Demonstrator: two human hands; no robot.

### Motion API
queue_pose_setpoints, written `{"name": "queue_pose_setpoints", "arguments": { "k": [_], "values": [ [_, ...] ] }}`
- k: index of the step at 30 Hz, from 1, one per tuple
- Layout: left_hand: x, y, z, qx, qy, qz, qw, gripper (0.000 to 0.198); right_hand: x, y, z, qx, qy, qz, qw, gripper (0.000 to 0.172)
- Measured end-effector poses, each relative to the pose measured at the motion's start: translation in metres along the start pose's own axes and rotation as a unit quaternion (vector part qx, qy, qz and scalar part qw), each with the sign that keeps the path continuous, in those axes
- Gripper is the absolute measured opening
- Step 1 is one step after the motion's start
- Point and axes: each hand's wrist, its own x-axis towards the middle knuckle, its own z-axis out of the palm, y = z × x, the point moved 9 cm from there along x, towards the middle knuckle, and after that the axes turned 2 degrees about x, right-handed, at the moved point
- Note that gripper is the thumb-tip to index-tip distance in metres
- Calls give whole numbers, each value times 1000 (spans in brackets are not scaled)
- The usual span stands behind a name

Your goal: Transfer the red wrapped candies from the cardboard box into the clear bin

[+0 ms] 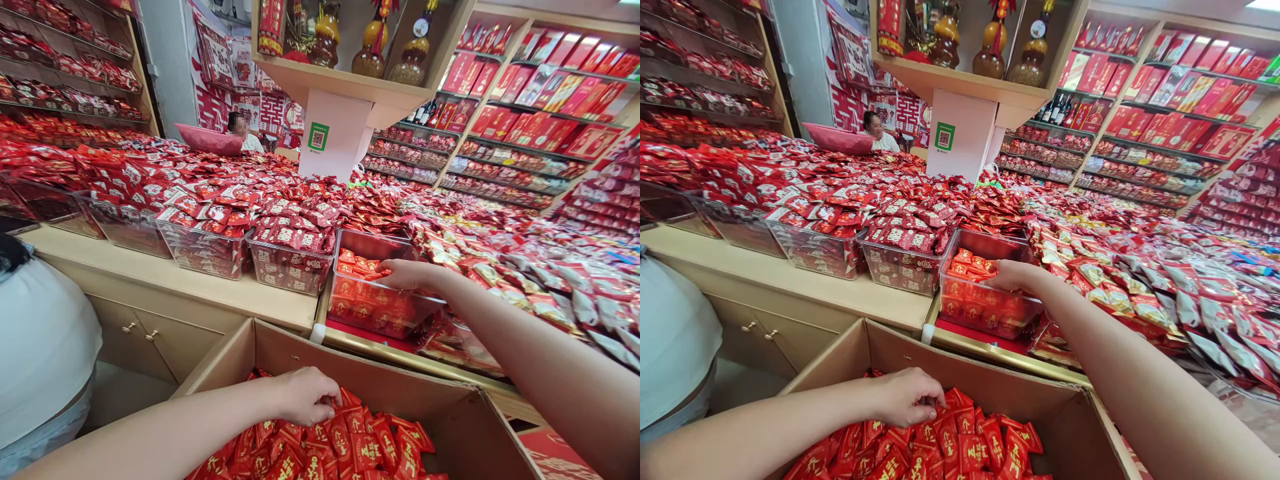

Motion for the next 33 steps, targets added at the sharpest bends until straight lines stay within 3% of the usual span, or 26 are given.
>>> {"name": "queue_pose_setpoints", "arguments": {
  "k": [3, 5, 9, 15, 21, 27, 30, 33],
  "values": [
    [0, 0, -1, -5, -3, -6, 1000, 25, 3, -3, 2, -17, -9, -19, 1000, 24],
    [0, -1, 0, -7, -6, -10, 1000, 25, 3, -4, 1, -8, -9, -25, 1000, 19],
    [1, -3, 1, -1, -12, -13, 1000, 26, -1, -7, 2, 33, -19, -44, 998, 21],
    [0, -7, 7, -1, -33, -18, 999, 26, -4, 1, 4, 223, -18, -21, 974, 18],
    [-1, -5, 5, 6, -43, -18, 999, 26, -6, 9, 12, 195, -18, 25, 980, 23],
    [0, -4, 7, 12, -33, -5, 999, 25, -6, 8, 11, 170, -9, 19, 985, 37],
    [-2, 16, -15, -11, 38, 49, 998, 23, -6, 5, 11, 125, -8, -4, 992, 35],
    [-14, 60, -74, -19, 181, 148, 972, 26, -5, 3, 9, 78, 0, -20, 997, 31]
  ]
}}
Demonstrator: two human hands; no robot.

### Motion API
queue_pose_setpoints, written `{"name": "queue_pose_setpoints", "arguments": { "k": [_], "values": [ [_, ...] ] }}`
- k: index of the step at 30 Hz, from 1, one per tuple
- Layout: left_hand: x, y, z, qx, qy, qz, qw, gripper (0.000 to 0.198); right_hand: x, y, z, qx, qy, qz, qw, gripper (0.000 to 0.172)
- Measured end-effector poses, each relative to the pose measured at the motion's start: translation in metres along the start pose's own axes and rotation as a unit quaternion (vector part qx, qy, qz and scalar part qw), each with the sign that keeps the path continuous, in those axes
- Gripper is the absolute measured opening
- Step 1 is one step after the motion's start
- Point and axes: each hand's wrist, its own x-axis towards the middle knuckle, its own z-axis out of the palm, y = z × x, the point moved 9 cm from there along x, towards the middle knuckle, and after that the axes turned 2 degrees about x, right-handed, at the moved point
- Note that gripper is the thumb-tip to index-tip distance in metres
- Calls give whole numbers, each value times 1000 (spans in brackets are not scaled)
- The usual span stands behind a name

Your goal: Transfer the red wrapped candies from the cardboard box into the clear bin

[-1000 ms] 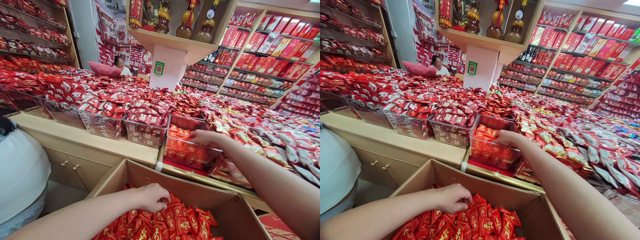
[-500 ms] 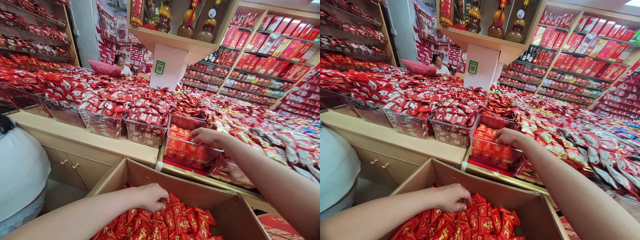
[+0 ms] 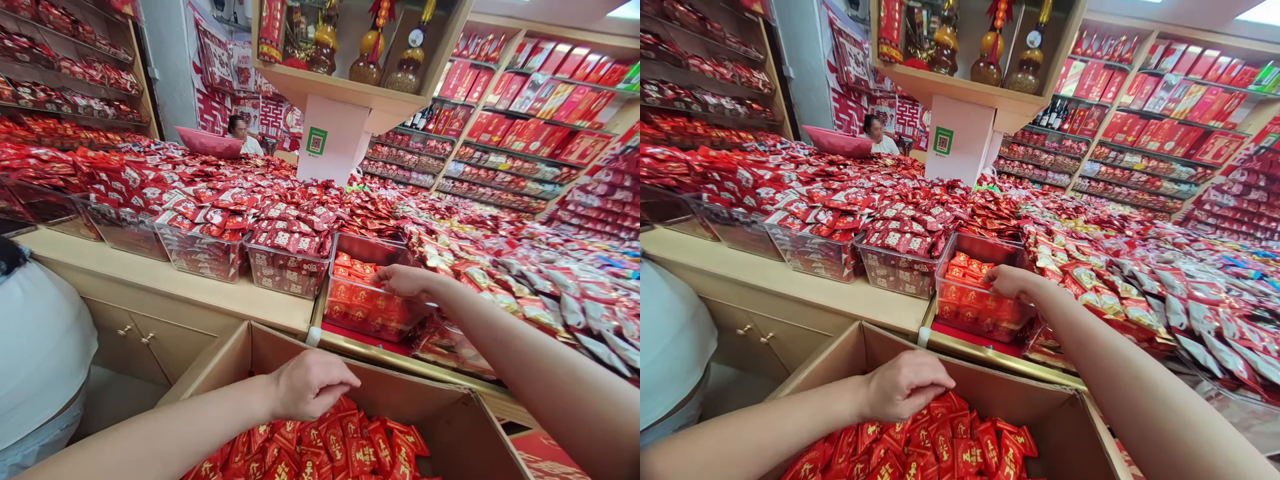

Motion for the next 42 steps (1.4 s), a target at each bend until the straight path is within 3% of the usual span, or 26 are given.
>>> {"name": "queue_pose_setpoints", "arguments": {
  "k": [2, 4, 6, 7, 9, 11, 15, 20, 29, 34, 37, 40, 42],
  "values": [
    [20, 31, -45, 38, 90, 66, 993, 26, 1, -2, -2, -20, 8, -3, 1000, 29],
    [49, 44, -81, 97, 137, 72, 983, 27, 2, -5, -4, -43, 9, -9, 999, 26],
    [88, 33, -99, 144, 112, 14, 983, 27, 2, -10, -5, -72, 6, -14, 997, 24],
    [106, 17, -101, 165, 77, -47, 982, 28, 2, -13, -6, -88, 3, -16, 996, 23],
    [133, -22, -89, 194, -55, -169, 965, 30, 1, -20, -8, -124, 0, -17, 992, 26],
    [148, -47, -77, 191, -133, -207, 950, 28, -1, -25, -10, -163, -1, -12, 987, 29],
    [156, -70, -59, 161, -187, -212, 946, 26, -7, -27, -16, -231, -4, 13, 973, 29],
    [151, -77, -59, 148, -166, -222, 949, 27, -11, -20, -20, -243, -13, 23, 970, 20],
    [153, -74, -61, 161, -126, -193, 960, 27, -6, -17, -7, -159, -39, -23, 986, 11],
    [154, -73, -63, 169, -113, -187, 961, 30, -12, -18, -17, -127, -38, -28, 991, 22],
    [155, -73, -63, 162, -108, -183, 964, 31, -25, -30, -39, -186, 37, -45, 981, 23],
    [156, -72, -64, 159, -98, -183, 965, 32, -56, -52, -69, -262, 207, -75, 940, 22],
    [158, -71, -66, 163, -81, -178, 967, 32, -90, -66, -77, -245, 293, -118, 917, 22]
  ]
}}
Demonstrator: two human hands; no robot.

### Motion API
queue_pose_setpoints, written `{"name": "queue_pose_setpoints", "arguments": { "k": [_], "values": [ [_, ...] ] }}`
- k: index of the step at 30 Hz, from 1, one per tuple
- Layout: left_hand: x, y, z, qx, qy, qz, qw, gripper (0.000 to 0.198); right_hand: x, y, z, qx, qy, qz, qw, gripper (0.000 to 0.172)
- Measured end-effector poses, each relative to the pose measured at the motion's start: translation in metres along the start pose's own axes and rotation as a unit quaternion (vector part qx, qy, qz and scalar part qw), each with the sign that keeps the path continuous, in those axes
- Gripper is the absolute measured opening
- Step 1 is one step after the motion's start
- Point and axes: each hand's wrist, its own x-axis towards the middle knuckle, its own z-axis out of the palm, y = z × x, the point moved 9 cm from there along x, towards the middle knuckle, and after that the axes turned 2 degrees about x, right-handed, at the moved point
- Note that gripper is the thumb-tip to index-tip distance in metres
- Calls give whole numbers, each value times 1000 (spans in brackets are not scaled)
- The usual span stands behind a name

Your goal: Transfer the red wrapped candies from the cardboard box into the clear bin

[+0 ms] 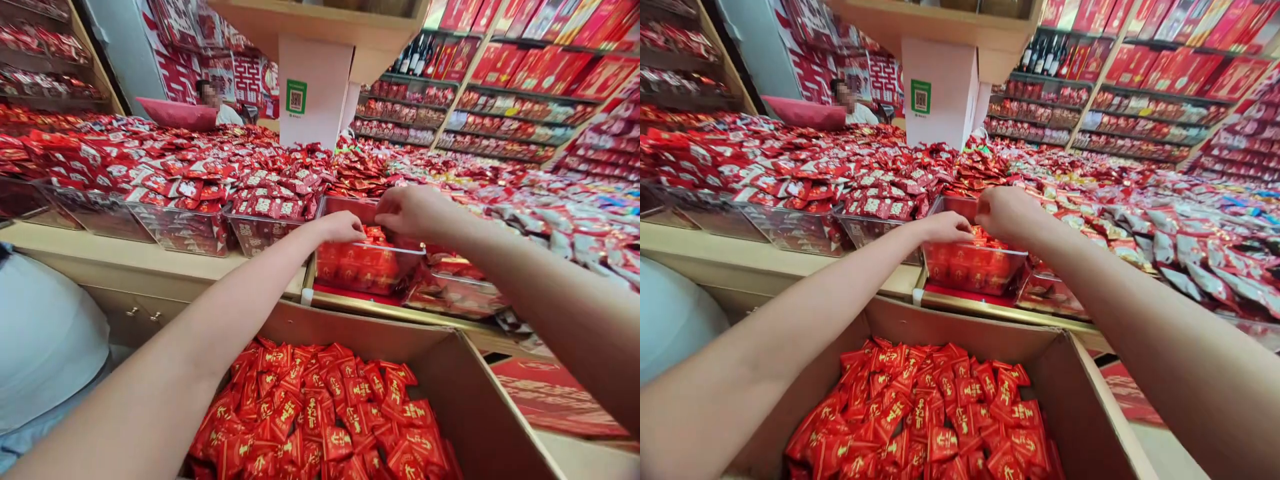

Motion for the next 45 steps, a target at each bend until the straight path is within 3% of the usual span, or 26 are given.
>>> {"name": "queue_pose_setpoints", "arguments": {
  "k": [2, 4, 7, 10, 15, 18, 20, 23, 26, 29, 33, 35, 40, 45],
  "values": [
    [1, 1, -2, 1, 17, 4, 1000, 32, -29, -14, -17, 53, 44, -33, 997, 20],
    [1, 2, -2, 6, 22, 3, 1000, 32, -62, -28, -8, 114, 0, -76, 991, 19],
    [1, 2, -3, 18, 35, -4, 999, 31, -115, -39, 49, 184, -179, -116, 959, 19],
    [1, 3, -5, 16, 54, -9, 998, 29, -154, -24, 125, 195, -320, -88, 923, 23],
    [1, 3, -7, 11, 65, -17, 998, 27, -181, 22, 228, 135, -417, 14, 899, 24],
    [2, 1, -6, 9, 62, -18, 998, 28, -195, 26, 264, 116, -465, 38, 877, 22],
    [3, 0, -6, 5, 59, -19, 998, 28, -204, 24, 278, 109, -477, 52, 870, 39],
    [4, -2, -5, -13, 53, -17, 998, 30, -212, 22, 287, 102, -481, 78, 867, 61],
    [5, -1, -2, -35, 26, -2, 999, 32, -210, 22, 289, 115, -474, 93, 868, 66],
    [4, 1, 0, -44, 13, 12, 999, 33, -204, 20, 284, 138, -469, 91, 868, 61],
    [4, 1, 1, -32, -5, 11, 999, 39, -197, 8, 272, 165, -478, 47, 862, 35],
    [5, 2, 3, -27, -39, -2, 999, 47, -196, 0, 266, 167, -483, 18, 859, 25],
    [15, 8, 14, -43, -145, -43, 988, 56, -191, -9, 253, 145, -474, -18, 869, 27],
    [24, 15, 41, -118, -279, -90, 949, 63, -186, -11, 242, 144, -470, -27, 871, 26]
  ]
}}
